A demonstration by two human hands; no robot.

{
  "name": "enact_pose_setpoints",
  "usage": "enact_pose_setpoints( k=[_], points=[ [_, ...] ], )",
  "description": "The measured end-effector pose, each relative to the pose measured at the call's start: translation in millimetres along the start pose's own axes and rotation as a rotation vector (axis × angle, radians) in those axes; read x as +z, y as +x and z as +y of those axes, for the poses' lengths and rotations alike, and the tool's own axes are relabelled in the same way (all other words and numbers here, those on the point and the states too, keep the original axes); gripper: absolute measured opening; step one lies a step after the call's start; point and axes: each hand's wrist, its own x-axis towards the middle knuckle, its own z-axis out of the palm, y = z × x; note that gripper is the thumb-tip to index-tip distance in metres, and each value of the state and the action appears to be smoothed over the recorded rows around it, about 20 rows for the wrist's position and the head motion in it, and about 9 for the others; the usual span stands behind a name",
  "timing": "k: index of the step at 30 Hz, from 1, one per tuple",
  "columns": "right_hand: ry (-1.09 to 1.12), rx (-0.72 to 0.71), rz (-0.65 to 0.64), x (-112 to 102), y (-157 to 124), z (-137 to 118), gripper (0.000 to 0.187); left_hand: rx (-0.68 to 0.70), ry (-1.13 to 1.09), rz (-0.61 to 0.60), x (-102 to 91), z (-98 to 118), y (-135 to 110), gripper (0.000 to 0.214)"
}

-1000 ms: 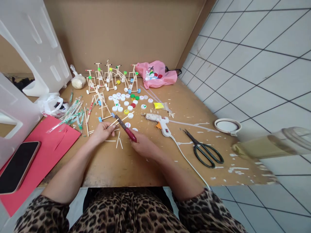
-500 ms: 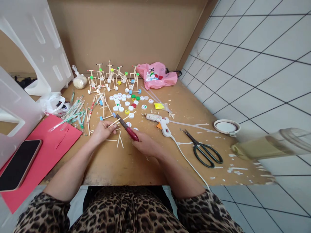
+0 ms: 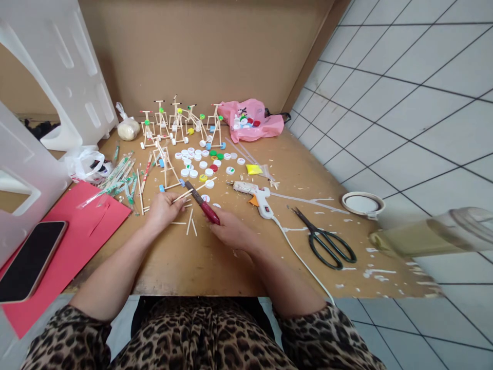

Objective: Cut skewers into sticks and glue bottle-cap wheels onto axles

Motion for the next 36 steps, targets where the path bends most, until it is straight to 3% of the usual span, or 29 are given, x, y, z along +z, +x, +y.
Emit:
enact_pose_setpoints(
  k=[15,22,36],
  points=[
    [0.017,-0.013,0.025,7,4,10,0.019,-0.087,-0.146,-0.059,0.4,8,-2,0.031],
    [0.074,0.014,0.032,8,1,10,0.022,-0.181,-0.259,-0.227,-9.6,8,3,0.036],
    [0.050,0.009,-0.021,0,-1,3,0.048,-0.054,-0.218,-0.084,-3.5,1,4,0.029]
  ],
)
